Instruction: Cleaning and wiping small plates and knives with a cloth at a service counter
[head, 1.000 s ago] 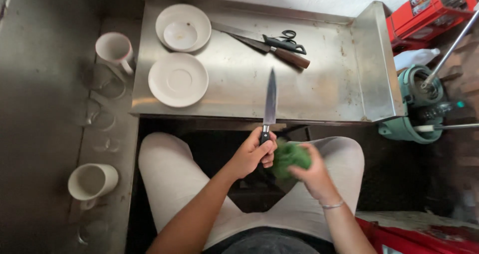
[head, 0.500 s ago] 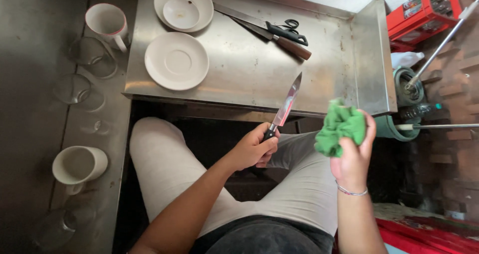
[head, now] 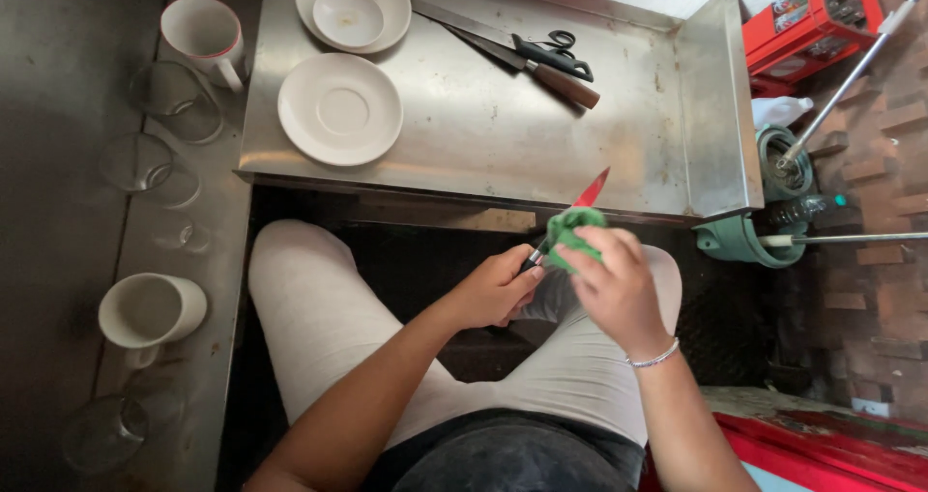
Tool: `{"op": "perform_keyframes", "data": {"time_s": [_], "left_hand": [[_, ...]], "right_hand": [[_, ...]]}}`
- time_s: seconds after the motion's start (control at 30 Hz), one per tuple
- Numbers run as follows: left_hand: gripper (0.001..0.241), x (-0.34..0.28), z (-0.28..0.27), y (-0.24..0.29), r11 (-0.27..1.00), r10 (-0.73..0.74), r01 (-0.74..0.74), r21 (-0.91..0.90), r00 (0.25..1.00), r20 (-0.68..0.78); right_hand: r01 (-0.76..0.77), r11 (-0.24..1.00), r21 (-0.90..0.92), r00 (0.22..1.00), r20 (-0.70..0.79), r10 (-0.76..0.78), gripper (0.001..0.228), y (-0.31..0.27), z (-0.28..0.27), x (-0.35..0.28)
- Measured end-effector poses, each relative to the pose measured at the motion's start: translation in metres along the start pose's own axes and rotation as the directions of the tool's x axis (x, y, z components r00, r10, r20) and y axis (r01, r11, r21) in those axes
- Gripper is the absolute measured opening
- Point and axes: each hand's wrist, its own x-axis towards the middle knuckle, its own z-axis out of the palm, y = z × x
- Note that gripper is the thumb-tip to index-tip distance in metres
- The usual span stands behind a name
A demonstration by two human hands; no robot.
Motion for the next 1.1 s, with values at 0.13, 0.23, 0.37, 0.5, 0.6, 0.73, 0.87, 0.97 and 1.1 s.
{"op": "perform_keyframes", "data": {"time_s": [0.13,0.23,0.37,0.5,0.6,0.73,0.87,0.97,1.1], "left_hand": [[0.015,-0.006,0.001,0.013,0.997,-0.015,0.013,0.080,1.000,0.018],[0.015,-0.006,0.003,0.014,0.997,-0.009,0.007,0.075,1.000,0.021],[0.015,-0.007,0.004,0.019,0.997,-0.017,0.014,0.072,0.999,0.040],[0.012,-0.004,0.002,0.007,0.994,-0.019,0.014,0.112,0.999,0.050],[0.012,-0.006,0.003,0.005,0.993,-0.049,0.043,0.111,0.998,0.049],[0.015,-0.005,0.002,0.010,0.994,-0.040,0.032,0.104,0.996,0.076],[0.011,-0.009,0.007,0.000,0.997,-0.044,0.039,0.074,0.997,0.066],[0.011,-0.003,0.004,0.009,0.995,-0.021,0.014,0.094,0.997,0.069],[0.012,-0.002,0.002,0.000,0.998,-0.022,0.019,0.061,0.998,0.052]], "right_hand": [[-0.031,1.000,0.002,0.999,-0.036,0.031,0.040,0.002,-0.011,0.011],[0.029,1.000,0.011,0.999,-0.014,-0.029,0.036,-0.011,-0.013,0.015],[0.032,0.999,-0.016,0.999,-0.010,-0.032,0.032,-0.011,-0.012,0.018],[-0.061,0.998,-0.003,0.996,-0.058,0.061,0.036,0.008,-0.015,0.019],[0.029,0.998,-0.061,0.999,-0.041,-0.032,0.032,-0.005,-0.003,0.011],[-0.007,0.999,0.038,0.999,-0.033,0.008,0.031,0.001,-0.002,0.007],[-0.095,0.995,0.008,0.994,-0.053,0.095,0.038,0.007,-0.018,0.015],[-0.173,0.983,0.066,0.982,-0.066,0.178,0.037,-0.004,-0.027,0.029],[-0.282,0.957,0.072,0.952,-0.099,0.288,0.039,0.003,-0.018,0.015]]}}
